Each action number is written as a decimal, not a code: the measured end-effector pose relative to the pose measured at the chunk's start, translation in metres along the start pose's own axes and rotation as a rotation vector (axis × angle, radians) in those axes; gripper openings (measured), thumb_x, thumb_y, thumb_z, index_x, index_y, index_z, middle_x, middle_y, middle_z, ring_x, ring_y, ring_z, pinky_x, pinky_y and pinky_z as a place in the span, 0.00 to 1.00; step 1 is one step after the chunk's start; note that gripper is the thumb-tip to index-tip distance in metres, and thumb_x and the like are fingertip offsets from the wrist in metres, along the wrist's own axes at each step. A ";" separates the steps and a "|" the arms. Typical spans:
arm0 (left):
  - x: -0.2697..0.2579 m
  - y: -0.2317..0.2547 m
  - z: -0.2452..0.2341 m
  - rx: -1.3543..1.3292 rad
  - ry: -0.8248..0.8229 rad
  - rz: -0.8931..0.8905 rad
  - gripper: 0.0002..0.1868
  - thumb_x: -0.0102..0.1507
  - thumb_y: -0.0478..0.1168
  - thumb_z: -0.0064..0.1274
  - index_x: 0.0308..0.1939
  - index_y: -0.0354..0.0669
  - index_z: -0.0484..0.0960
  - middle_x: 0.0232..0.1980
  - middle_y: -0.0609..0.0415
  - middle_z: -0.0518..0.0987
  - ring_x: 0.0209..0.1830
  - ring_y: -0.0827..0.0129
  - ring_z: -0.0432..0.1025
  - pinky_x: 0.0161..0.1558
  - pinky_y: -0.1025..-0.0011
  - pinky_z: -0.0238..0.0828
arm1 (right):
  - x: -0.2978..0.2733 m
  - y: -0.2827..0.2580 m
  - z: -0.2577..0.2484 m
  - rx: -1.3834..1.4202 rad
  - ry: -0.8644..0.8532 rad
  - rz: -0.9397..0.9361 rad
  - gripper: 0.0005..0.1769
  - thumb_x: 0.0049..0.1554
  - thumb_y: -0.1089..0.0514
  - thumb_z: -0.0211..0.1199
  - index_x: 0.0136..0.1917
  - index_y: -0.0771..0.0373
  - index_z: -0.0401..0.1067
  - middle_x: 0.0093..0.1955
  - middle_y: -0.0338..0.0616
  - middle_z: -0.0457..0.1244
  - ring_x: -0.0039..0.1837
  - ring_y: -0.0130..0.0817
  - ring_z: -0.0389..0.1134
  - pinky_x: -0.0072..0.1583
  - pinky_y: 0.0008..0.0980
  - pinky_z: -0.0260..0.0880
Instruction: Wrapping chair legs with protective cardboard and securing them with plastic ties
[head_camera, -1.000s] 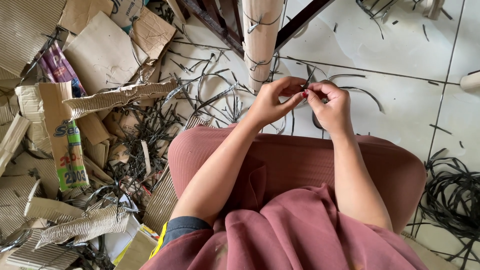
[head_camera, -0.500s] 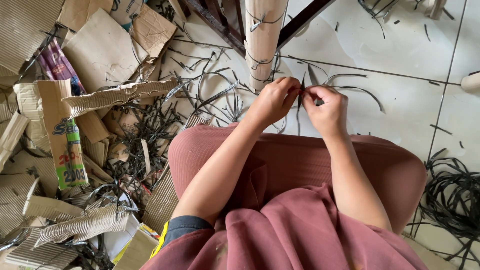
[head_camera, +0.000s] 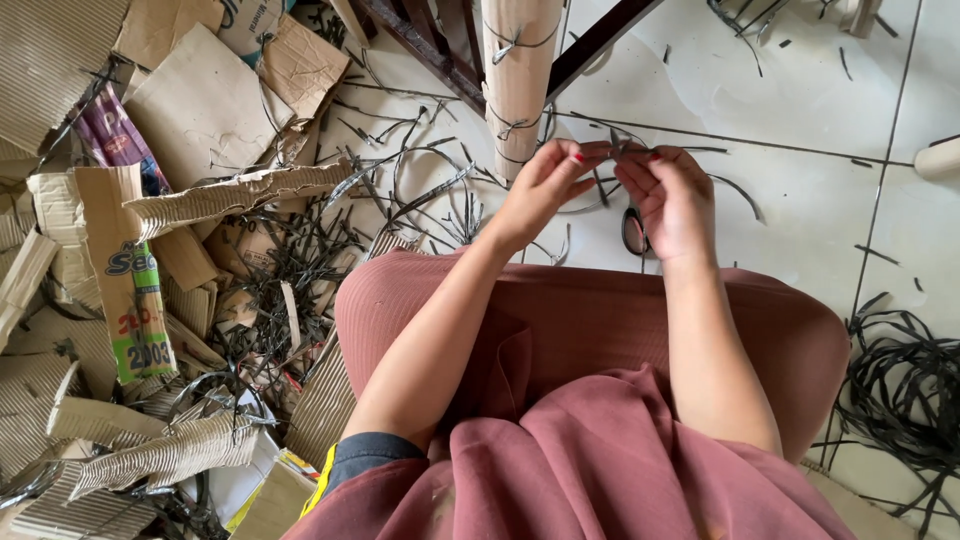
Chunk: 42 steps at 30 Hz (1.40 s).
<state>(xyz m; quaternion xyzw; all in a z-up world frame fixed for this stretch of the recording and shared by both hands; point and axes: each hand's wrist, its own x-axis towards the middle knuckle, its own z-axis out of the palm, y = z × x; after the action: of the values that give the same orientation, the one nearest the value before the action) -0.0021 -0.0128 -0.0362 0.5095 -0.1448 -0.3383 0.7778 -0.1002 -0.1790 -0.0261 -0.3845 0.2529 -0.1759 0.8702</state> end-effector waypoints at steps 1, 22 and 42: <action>-0.001 0.008 0.001 0.001 -0.002 0.000 0.06 0.75 0.41 0.43 0.51 0.44 0.70 0.64 0.39 0.77 0.68 0.56 0.69 0.67 0.51 0.64 | 0.005 0.001 -0.008 0.002 0.001 -0.002 0.01 0.61 0.63 0.58 0.46 0.58 0.69 0.51 0.47 0.72 0.57 0.39 0.78 0.67 0.43 0.78; -0.013 0.053 -0.003 0.686 -0.034 0.102 0.07 0.66 0.43 0.57 0.39 0.46 0.86 0.30 0.53 0.81 0.33 0.71 0.72 0.43 0.69 0.73 | 0.012 0.001 -0.054 -1.197 -0.520 -0.231 0.02 0.55 0.65 0.68 0.42 0.65 0.81 0.38 0.59 0.69 0.42 0.51 0.68 0.54 0.50 0.70; -0.008 0.073 -0.002 -0.263 -0.120 -0.151 0.14 0.67 0.46 0.47 0.28 0.53 0.62 0.26 0.67 0.53 0.19 0.87 0.45 0.18 0.83 0.43 | 0.047 -0.001 -0.092 -1.355 0.370 -0.832 0.21 0.66 0.54 0.73 0.32 0.48 0.71 0.26 0.33 0.61 0.33 0.40 0.66 0.40 0.30 0.64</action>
<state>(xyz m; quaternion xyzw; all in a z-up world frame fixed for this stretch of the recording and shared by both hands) 0.0209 0.0122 0.0291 0.3915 -0.1067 -0.4419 0.8001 -0.1153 -0.2572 -0.0926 -0.8544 0.2806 -0.3540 0.2566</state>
